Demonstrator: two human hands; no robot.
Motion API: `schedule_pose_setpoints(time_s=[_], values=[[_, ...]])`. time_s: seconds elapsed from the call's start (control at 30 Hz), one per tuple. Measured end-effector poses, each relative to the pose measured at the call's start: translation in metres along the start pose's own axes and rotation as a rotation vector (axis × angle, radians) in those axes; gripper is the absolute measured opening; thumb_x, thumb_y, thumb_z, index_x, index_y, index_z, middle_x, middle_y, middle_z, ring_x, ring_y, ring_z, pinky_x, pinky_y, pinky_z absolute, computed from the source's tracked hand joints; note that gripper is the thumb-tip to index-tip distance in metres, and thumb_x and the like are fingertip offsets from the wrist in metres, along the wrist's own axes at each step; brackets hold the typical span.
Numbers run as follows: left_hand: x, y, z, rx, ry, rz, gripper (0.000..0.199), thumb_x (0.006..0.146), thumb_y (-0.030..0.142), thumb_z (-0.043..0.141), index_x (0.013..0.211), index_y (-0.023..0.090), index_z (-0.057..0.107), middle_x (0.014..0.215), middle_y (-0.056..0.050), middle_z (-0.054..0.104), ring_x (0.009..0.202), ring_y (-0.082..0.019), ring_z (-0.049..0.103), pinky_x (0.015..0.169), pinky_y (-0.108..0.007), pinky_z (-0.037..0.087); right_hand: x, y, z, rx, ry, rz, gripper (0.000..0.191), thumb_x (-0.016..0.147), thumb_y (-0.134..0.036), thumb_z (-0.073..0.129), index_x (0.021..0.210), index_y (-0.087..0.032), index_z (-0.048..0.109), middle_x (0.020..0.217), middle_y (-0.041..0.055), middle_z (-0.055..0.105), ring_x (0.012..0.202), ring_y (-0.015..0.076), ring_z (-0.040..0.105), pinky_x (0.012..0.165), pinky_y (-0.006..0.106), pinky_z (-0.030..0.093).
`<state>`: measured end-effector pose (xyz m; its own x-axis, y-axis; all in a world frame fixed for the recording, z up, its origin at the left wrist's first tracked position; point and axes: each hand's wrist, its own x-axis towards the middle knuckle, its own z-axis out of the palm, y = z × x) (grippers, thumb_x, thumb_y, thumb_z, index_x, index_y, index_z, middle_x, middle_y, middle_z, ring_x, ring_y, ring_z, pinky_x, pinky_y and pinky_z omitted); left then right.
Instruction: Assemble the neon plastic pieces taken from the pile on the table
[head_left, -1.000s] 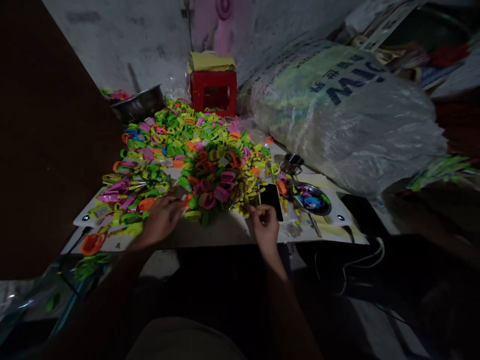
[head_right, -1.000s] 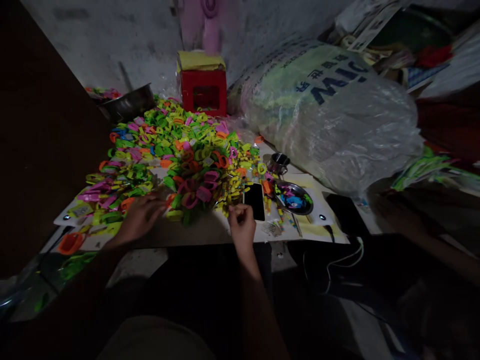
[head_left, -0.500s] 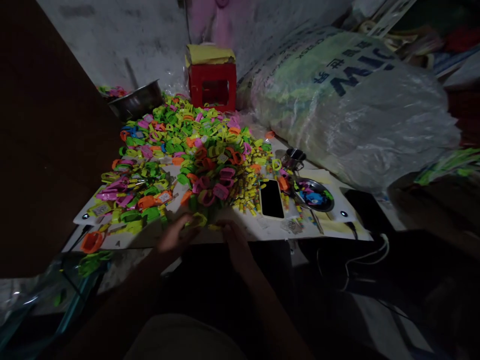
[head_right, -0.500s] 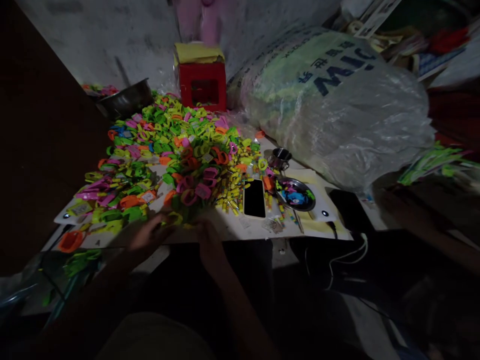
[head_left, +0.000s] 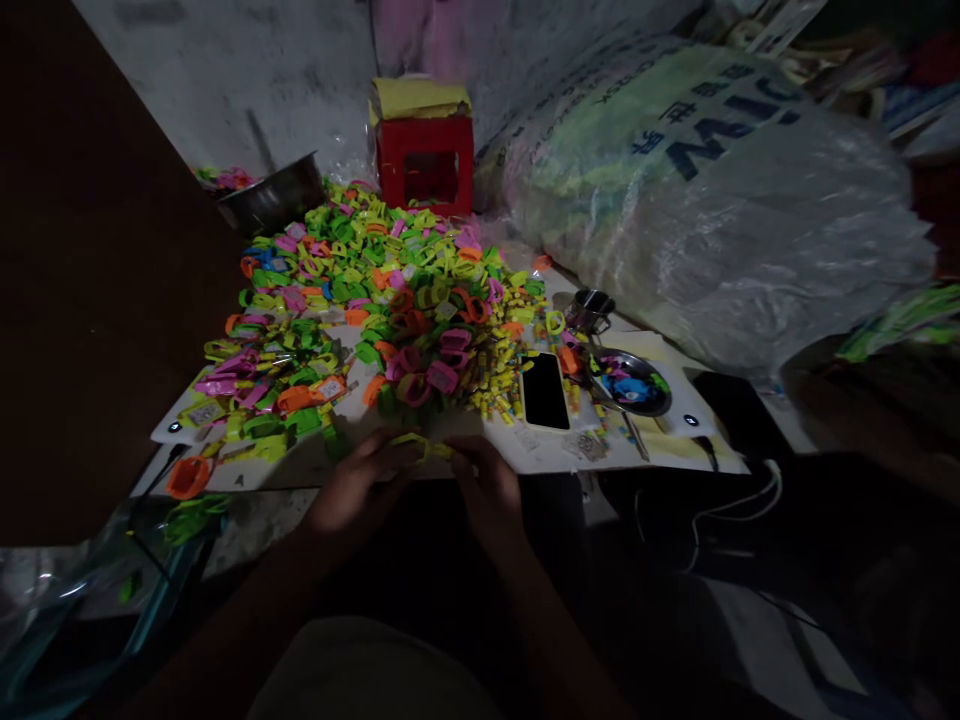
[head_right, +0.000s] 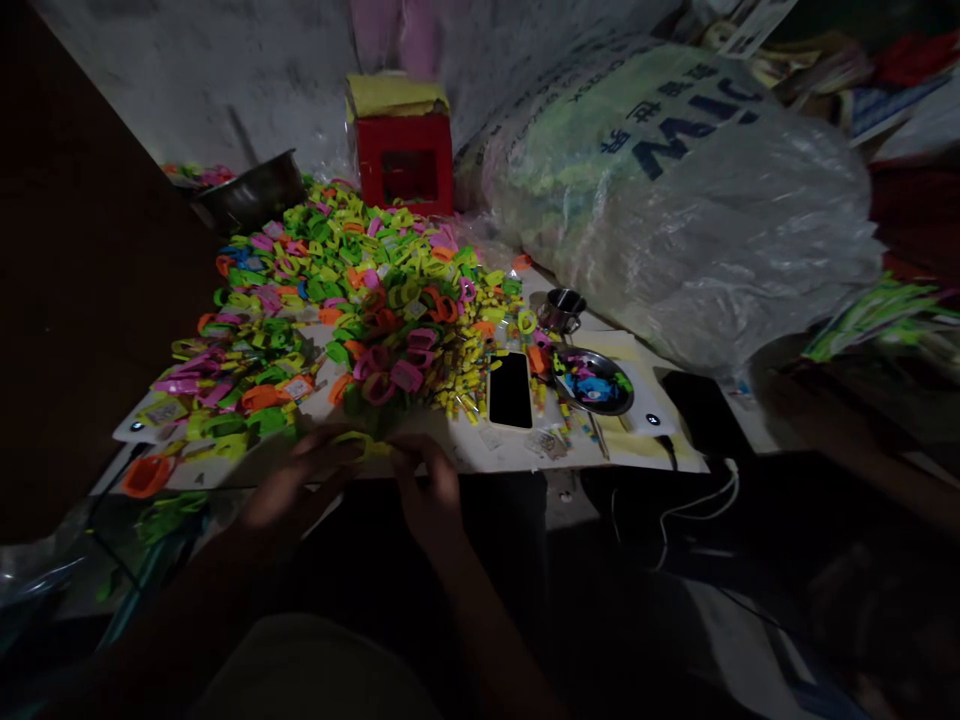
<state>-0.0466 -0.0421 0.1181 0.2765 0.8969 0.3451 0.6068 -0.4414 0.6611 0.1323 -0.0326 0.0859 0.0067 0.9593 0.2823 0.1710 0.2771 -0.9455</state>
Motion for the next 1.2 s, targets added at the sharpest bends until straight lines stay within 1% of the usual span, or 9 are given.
schedule_pose_setpoints(time_s=[0.2,0.3,0.47,0.6,0.83,0.9,1.0,1.1,1.2], values=[[0.0,0.003,-0.003,0.037,-0.03,0.044,0.02,0.092,0.023,0.051,0.104,0.022,0.067,0.122,-0.008,0.061,0.113,-0.016,0.059,0.094,-0.027,0.051,-0.002,-0.006,-0.003,-0.192,-0.03,-0.218,0.019,0.093,-0.022,0.046,0.102,-0.022,0.063,0.089,0.0032,0.067,0.078,0.0152,0.06,0.069,0.027,0.048],[-0.001,0.002,-0.004,0.065,-0.044,0.041,0.021,0.092,0.023,0.05,0.105,0.023,0.067,0.119,-0.007,0.062,0.11,-0.016,0.06,0.093,-0.027,0.051,-0.004,-0.012,-0.005,-0.472,-0.107,-0.351,0.029,0.093,-0.016,0.04,0.112,-0.02,0.061,0.089,0.0068,0.065,0.083,0.0194,0.058,0.073,0.032,0.045],[-0.008,0.0,-0.006,-0.004,-0.114,-0.073,0.018,0.09,0.024,0.051,0.099,0.022,0.066,0.115,-0.007,0.062,0.107,-0.018,0.061,0.089,-0.028,0.051,-0.007,-0.028,-0.007,-0.929,-0.343,-0.276,0.029,0.092,-0.025,0.047,0.118,-0.019,0.059,0.085,0.009,0.063,0.075,0.0224,0.055,0.07,0.035,0.038],[-0.013,0.001,-0.007,-0.099,-0.192,-0.198,0.016,0.088,0.031,0.053,0.093,0.022,0.065,0.098,-0.006,0.066,0.094,-0.018,0.063,0.08,-0.027,0.051,-0.01,-0.027,-0.004,-1.002,-0.458,-0.226,0.026,0.09,-0.041,0.055,0.101,-0.02,0.065,0.08,0.0092,0.066,0.072,0.0228,0.057,0.065,0.034,0.035],[-0.013,-0.005,-0.017,-0.081,-0.392,-0.461,0.029,0.086,0.048,0.051,0.092,0.02,0.058,0.081,0.0,0.064,0.074,-0.016,0.06,0.064,-0.024,0.045,-0.011,-0.008,0.009,-0.906,-0.601,-0.242,0.022,0.091,-0.038,0.053,0.092,-0.023,0.068,0.079,0.0068,0.069,0.074,0.0206,0.06,0.066,0.032,0.035],[-0.011,-0.017,-0.028,0.009,-0.348,-0.454,0.029,0.085,0.048,0.051,0.095,0.021,0.057,0.085,-0.001,0.065,0.077,-0.017,0.061,0.066,-0.025,0.046,-0.001,0.005,0.006,-0.897,-0.523,-0.237,0.032,0.086,-0.048,0.06,0.107,-0.024,0.066,0.096,0.0083,0.069,0.089,0.0243,0.059,0.076,0.035,0.037],[-0.007,-0.045,-0.058,0.231,-0.107,-0.479,0.032,0.085,0.047,0.05,0.105,0.022,0.055,0.1,-0.005,0.066,0.09,-0.022,0.063,0.074,-0.03,0.047,0.018,0.028,-0.011,-0.995,-0.25,-0.127,0.061,0.08,-0.055,0.065,0.129,-0.021,0.053,0.128,0.014,0.057,0.112,0.0308,0.05,0.09,0.042,0.034],[-0.001,-0.077,-0.092,0.51,0.145,-0.551,0.039,0.085,0.047,0.05,0.114,0.021,0.052,0.104,-0.009,0.065,0.093,-0.028,0.063,0.076,-0.035,0.048,0.032,0.048,-0.032,-1.168,-0.054,0.011,0.045,0.09,-0.04,0.057,0.129,-0.018,0.054,0.13,0.0165,0.054,0.112,0.0329,0.046,0.09,0.046,0.03],[0.004,-0.102,-0.115,0.736,0.232,-0.586,0.041,0.088,0.043,0.047,0.118,0.016,0.051,0.107,-0.012,0.062,0.102,-0.034,0.06,0.083,-0.044,0.047,0.035,0.058,-0.042,-1.237,-0.055,0.025,0.034,0.092,-0.034,0.051,0.121,-0.018,0.059,0.117,0.0159,0.061,0.105,0.0317,0.048,0.086,0.045,0.029]])
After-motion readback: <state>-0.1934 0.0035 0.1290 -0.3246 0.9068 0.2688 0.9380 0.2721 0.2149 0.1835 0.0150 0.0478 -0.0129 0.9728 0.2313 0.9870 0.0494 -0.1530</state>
